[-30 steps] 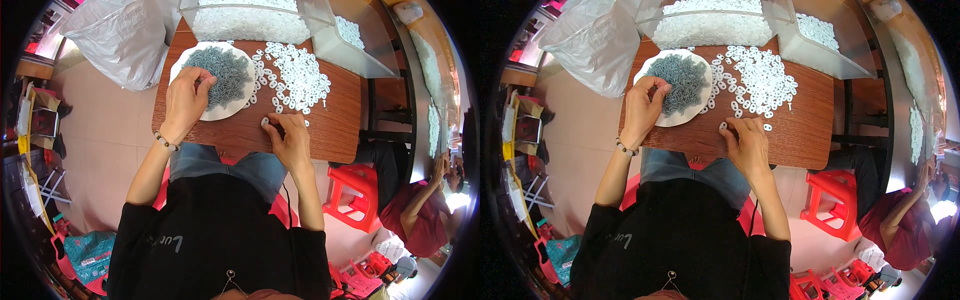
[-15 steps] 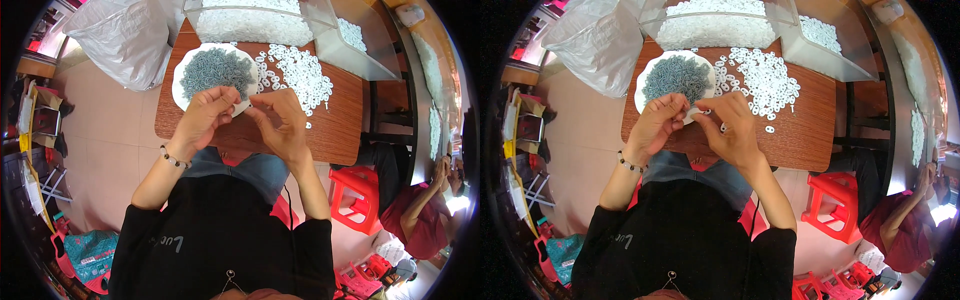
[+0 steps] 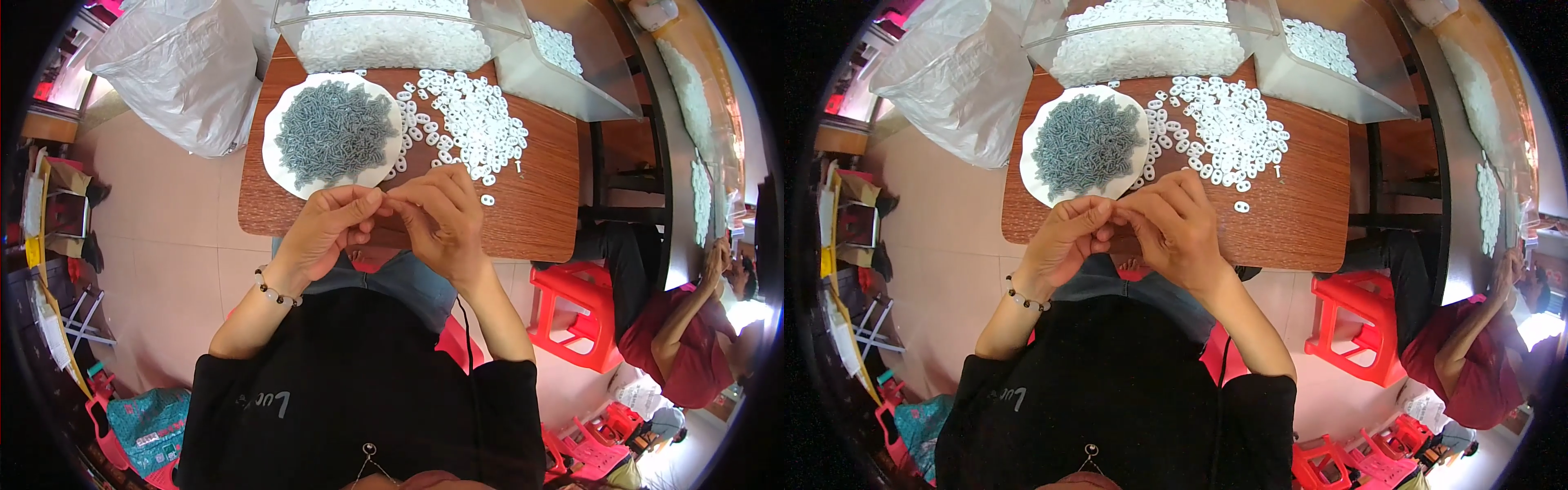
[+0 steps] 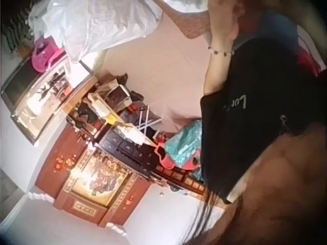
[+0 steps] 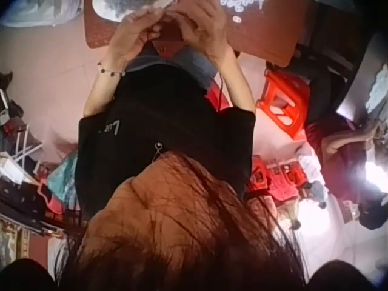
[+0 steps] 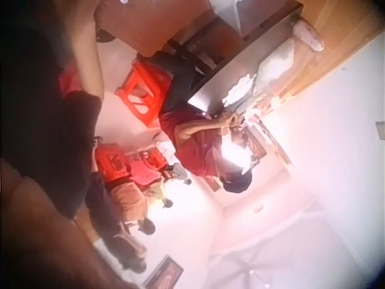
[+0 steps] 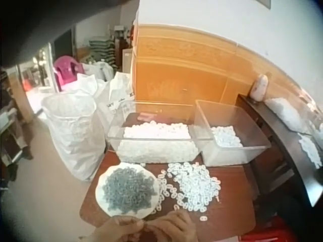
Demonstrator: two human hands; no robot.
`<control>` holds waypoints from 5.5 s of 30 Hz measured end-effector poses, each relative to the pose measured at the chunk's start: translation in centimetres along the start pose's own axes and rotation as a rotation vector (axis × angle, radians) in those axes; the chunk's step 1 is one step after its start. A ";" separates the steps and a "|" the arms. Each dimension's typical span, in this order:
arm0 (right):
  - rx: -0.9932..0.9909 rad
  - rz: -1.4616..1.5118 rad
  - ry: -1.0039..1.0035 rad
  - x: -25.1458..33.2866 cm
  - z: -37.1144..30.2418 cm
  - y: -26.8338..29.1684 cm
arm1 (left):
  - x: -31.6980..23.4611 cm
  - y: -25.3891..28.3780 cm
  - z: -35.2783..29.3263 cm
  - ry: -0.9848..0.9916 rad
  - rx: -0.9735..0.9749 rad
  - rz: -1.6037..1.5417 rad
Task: The recorder is assembling small plastic toggles by threading elastic loops through them.
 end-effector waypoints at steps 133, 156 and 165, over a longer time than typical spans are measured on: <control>0.033 0.475 -1.105 1.2 -4.5 3.9 | 3.3 -2.0 -0.8 -0.285 -0.081 0.287; 0.034 0.466 -0.991 2.0 -4.2 3.2 | 3.1 -2.4 -1.4 -0.305 -0.092 0.438; 0.013 0.361 -0.938 2.5 -3.6 3.5 | 2.7 -2.5 -1.5 -0.339 -0.103 0.482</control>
Point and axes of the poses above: each hand's wrist, its own z-axis towards the middle knuckle, its own y-axis out of the back of the hand, x = y × z, the point moved 1 cm from there along z, towards the middle knuckle, and after that the axes turned 10 degrees about -x, right-handed, at the moved point
